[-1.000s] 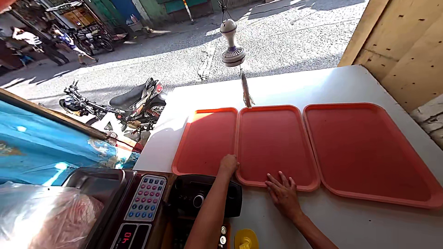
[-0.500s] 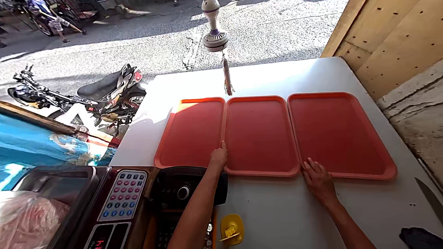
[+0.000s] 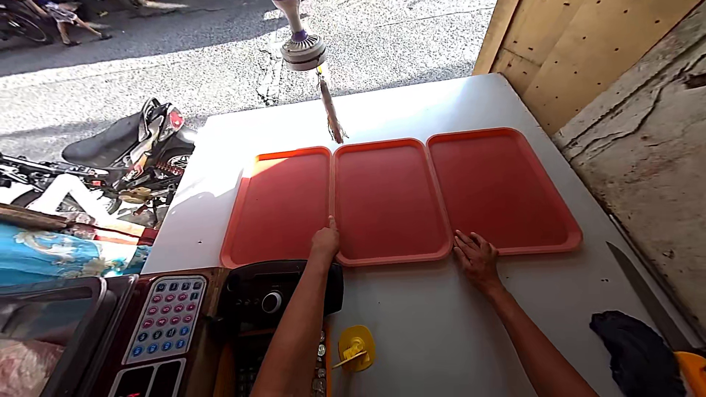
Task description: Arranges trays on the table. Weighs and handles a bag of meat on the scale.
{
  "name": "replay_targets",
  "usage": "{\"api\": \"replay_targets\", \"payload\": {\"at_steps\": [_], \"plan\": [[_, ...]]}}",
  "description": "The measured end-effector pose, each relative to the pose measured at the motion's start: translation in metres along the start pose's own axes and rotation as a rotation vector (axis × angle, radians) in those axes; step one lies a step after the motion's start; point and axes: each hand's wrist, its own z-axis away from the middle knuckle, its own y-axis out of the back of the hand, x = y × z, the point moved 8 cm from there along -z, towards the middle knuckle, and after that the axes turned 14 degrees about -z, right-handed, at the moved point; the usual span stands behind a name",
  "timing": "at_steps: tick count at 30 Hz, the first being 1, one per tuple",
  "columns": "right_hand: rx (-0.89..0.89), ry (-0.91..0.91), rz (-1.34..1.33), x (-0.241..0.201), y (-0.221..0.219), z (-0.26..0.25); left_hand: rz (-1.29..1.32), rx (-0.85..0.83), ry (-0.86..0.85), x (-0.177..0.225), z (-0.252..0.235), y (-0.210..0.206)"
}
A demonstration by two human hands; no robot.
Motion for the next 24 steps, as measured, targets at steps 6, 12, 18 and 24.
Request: {"api": "replay_targets", "payload": {"at_steps": [6, 12, 18, 24], "plan": [[-0.031, -0.015, 0.002, -0.002, 0.001, -0.001, 0.010, 0.004, -0.035, -0.002, 0.000, 0.001], [-0.029, -0.008, -0.083, -0.008, 0.009, -0.001, 0.233, 0.020, -0.221, -0.050, 0.011, 0.004], [-0.002, -0.009, -0.449, -0.103, -0.002, 0.027, 0.660, 0.676, -0.187, -0.115, 0.151, 0.021], [-0.383, 0.089, -0.878, -0.228, -0.073, 0.037, 1.109, 0.879, -0.494, -0.026, 0.325, -0.092]]}}
